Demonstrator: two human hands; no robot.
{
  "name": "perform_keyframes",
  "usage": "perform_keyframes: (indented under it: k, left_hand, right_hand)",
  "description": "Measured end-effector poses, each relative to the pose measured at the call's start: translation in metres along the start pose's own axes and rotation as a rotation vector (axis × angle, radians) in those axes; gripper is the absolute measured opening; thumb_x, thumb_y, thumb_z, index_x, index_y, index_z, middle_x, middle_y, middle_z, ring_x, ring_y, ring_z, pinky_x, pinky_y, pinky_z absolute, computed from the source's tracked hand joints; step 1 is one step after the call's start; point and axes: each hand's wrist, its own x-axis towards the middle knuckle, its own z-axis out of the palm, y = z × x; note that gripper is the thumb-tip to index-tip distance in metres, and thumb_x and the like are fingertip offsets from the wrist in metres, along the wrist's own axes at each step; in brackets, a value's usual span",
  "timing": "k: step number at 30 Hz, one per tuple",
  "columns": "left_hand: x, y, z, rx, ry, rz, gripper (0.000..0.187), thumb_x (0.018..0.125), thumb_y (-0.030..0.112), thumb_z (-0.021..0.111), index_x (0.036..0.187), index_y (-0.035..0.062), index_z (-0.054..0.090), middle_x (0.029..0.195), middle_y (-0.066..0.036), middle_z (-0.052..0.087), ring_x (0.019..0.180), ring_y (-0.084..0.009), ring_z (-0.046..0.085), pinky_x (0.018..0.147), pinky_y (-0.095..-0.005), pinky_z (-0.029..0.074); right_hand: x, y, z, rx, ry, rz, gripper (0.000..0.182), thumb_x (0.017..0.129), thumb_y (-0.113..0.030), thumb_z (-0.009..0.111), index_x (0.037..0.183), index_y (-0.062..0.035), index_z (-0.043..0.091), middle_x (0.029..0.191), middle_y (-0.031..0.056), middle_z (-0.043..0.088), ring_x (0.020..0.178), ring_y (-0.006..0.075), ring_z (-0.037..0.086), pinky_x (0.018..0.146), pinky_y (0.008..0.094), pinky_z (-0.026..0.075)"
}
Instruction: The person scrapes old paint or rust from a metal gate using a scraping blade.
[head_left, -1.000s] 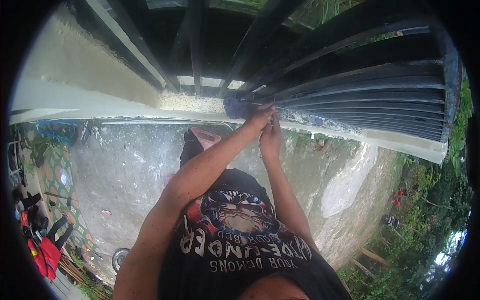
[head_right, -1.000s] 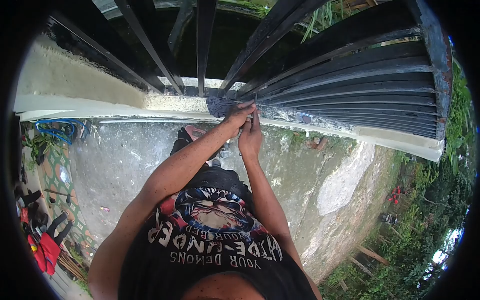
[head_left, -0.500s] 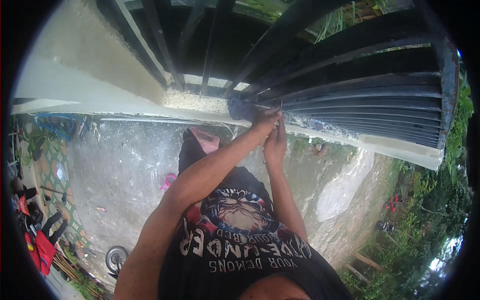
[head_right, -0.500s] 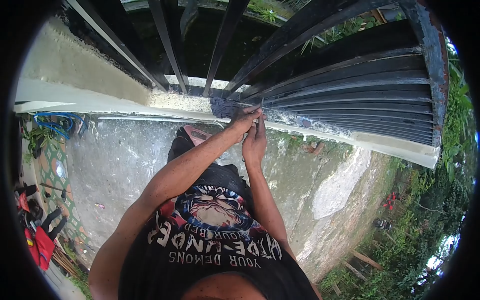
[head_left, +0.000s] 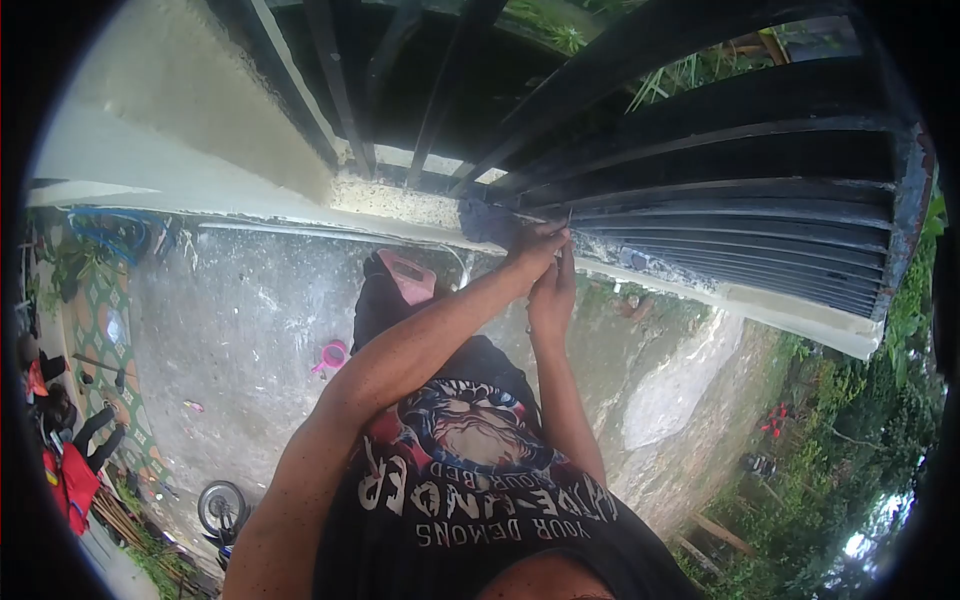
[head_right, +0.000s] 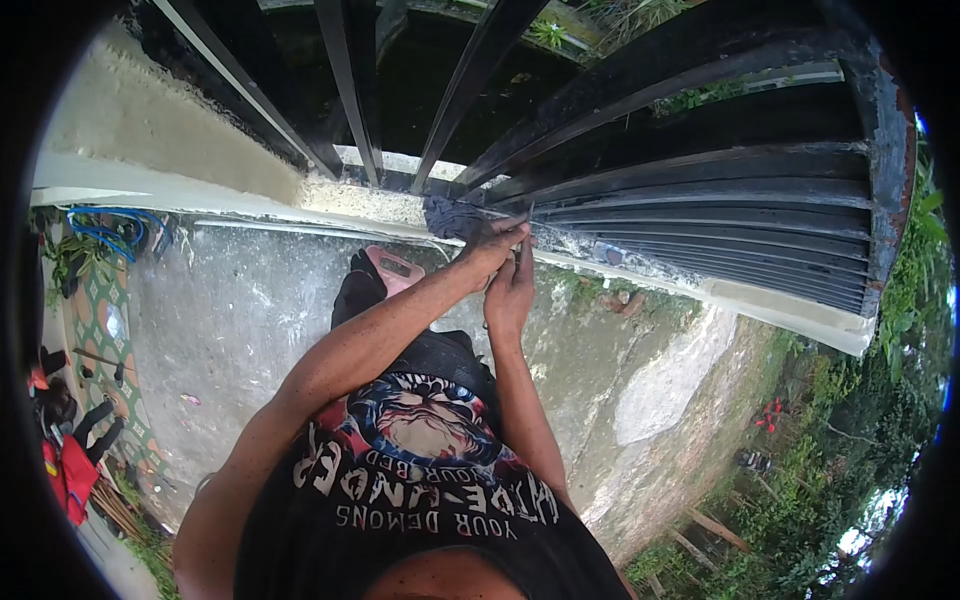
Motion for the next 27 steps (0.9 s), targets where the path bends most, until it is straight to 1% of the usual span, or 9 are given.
perform_keyframes:
  k: [3,5,9,13,16,19,20,23,27]
  left_hand:
    - [0.018,-0.013,-0.008,0.094,0.029,0.05,0.043,0.1,0.023,0.062,0.139,0.0058,0.057,0.106,-0.007,0.073,0.093,-0.0143,0.063,0.078,-0.0289,0.049]
    - [0.029,-0.014,-0.017,-0.057,-0.005,-0.074,0.043,0.1,0.023,0.061,0.139,0.0053,0.056,0.105,-0.007,0.073,0.095,-0.0148,0.063,0.079,-0.0301,0.048]
    - [0.002,-0.005,0.0,-0.081,0.021,-0.041,0.041,0.102,0.024,0.058,0.138,0.006,0.057,0.11,-0.008,0.072,0.097,-0.0145,0.062,0.086,-0.0316,0.047]
    - [0.02,-0.006,-0.02,-0.114,-0.024,-0.137,0.043,0.101,0.022,0.061,0.139,0.0041,0.055,0.112,-0.009,0.071,0.102,-0.0147,0.063,0.089,-0.0352,0.046]
    - [0.009,-0.001,-0.011,-0.035,0.033,-0.106,0.041,0.101,0.021,0.06,0.139,0.0047,0.055,0.113,-0.008,0.071,0.097,-0.015,0.064,0.084,-0.0351,0.049]
    - [0.013,-0.006,-0.013,0.047,0.067,-0.073,0.039,0.101,0.02,0.06,0.136,0.0039,0.057,0.113,-0.008,0.07,0.098,-0.017,0.067,0.08,-0.0367,0.051]
    - [0.017,-0.01,-0.017,-0.033,0.039,-0.123,0.039,0.101,0.019,0.06,0.136,0.0034,0.058,0.113,-0.009,0.071,0.1,-0.0171,0.067,0.081,-0.0363,0.051]
    - [0.022,-0.014,-0.014,-0.035,0.06,-0.086,0.038,0.101,0.019,0.059,0.136,0.0022,0.057,0.112,-0.01,0.072,0.1,-0.0164,0.067,0.077,-0.0317,0.05]
    - [0.017,-0.012,-0.011,-0.09,0.101,-0.113,0.038,0.101,0.02,0.06,0.134,0.0012,0.058,0.109,-0.01,0.073,0.099,-0.0154,0.066,0.076,-0.0314,0.049]
  right_hand:
    - [0.017,0.021,0.011,-0.064,-0.094,0.128,0.052,0.101,-0.02,0.038,0.149,0.0016,0.038,0.15,0.0283,0.042,0.142,0.039,0.038,0.114,0.0383,0.032]
    - [0.015,0.015,0.011,-0.138,-0.105,0.064,0.052,0.101,-0.02,0.038,0.149,0.0013,0.038,0.15,0.0273,0.042,0.141,0.0386,0.04,0.113,0.039,0.034]
    - [0.006,0.02,0.009,-0.143,-0.06,0.101,0.052,0.101,-0.02,0.038,0.149,-0.0013,0.039,0.147,0.0264,0.046,0.135,0.0407,0.046,0.107,0.0408,0.039]
    - [0.011,0.018,0.018,-0.2,-0.068,0.036,0.052,0.101,-0.021,0.039,0.15,-0.0021,0.039,0.146,0.0254,0.048,0.132,0.0402,0.05,0.106,0.0409,0.04]
    - [0.006,0.017,0.013,-0.132,-0.013,-0.063,0.052,0.101,-0.021,0.041,0.149,0.0,0.04,0.144,0.026,0.05,0.131,0.0408,0.05,0.104,0.0401,0.042]
    - [0.009,0.019,0.021,-0.179,-0.047,0.044,0.052,0.101,-0.02,0.041,0.149,-0.0008,0.039,0.145,0.0261,0.049,0.133,0.0393,0.049,0.106,0.04,0.041]
    - [0.009,0.017,0.021,-0.16,-0.107,0.117,0.053,0.103,-0.024,0.038,0.149,0.0015,0.038,0.151,0.0287,0.041,0.144,0.0376,0.036,0.114,0.0388,0.031]
    - [0.01,0.019,0.015,-0.154,-0.034,-0.016,0.051,0.102,-0.02,0.039,0.15,-0.0017,0.039,0.145,0.027,0.049,0.134,0.041,0.047,0.107,0.0401,0.04]
    - [0.013,0.025,0.021,-0.167,-0.056,0.021,0.052,0.102,-0.021,0.039,0.15,-0.0029,0.039,0.147,0.0267,0.046,0.136,0.0403,0.046,0.108,0.0398,0.039]
